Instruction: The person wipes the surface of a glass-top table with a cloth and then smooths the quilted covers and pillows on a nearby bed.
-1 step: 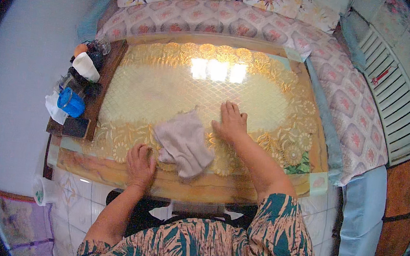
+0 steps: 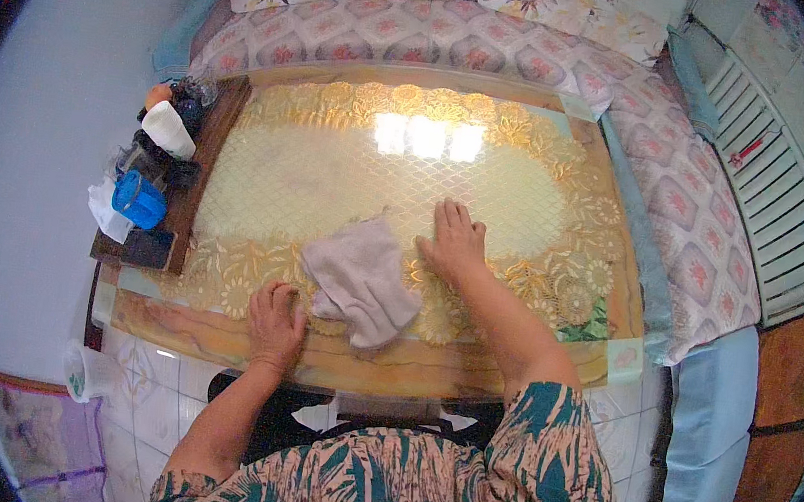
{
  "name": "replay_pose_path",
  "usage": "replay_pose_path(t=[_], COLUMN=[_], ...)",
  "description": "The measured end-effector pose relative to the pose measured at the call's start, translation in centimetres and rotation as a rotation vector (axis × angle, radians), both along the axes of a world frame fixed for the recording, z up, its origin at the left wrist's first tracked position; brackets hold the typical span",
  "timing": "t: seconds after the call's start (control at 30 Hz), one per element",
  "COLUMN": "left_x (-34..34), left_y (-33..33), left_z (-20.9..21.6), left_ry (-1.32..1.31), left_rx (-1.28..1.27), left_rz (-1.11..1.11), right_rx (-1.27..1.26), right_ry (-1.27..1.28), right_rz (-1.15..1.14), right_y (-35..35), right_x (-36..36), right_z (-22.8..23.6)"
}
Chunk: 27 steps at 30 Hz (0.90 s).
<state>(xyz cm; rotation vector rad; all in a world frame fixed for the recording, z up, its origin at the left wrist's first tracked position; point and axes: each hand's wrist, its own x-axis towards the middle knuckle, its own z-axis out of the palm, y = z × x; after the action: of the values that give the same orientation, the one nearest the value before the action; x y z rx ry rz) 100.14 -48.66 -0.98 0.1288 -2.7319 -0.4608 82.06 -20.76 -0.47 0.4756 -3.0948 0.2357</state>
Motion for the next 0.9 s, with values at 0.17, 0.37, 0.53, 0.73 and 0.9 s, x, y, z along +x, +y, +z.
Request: replay_pose_path(t=[0.17, 0.37, 0.53, 0.73, 0.9], left_x=[-0.1, 0.0, -0.1, 0.1, 0.1], left_y=[0.2, 0.1, 0.4, 0.1, 0.3], left_z=[0.1, 0.5, 0.5, 0.0, 0.6], left_ry=[-0.038, -0.081, -0.080, -0.023, -0.018], left_rx=[0.031, 0.040, 0.011, -0.019, -0.011], left_rz=[0.007, 0.003, 0.015, 0.016, 0.001], right_rx=[-0.055, -0.076, -0.035, 0.022, -0.114], right_ry=[0.122, 0.077, 0.054, -0.018, -0.163], right_rz=[0.017, -0.009, -0.049, 0.009, 0.064], right_y=[0.7, -0.3, -0.8, -0.6, 1.1], right_x=[0.7, 0.0, -1.5, -0.9, 0.0], right_z=[-1.9, -1.3, -1.3, -0.8, 1.7])
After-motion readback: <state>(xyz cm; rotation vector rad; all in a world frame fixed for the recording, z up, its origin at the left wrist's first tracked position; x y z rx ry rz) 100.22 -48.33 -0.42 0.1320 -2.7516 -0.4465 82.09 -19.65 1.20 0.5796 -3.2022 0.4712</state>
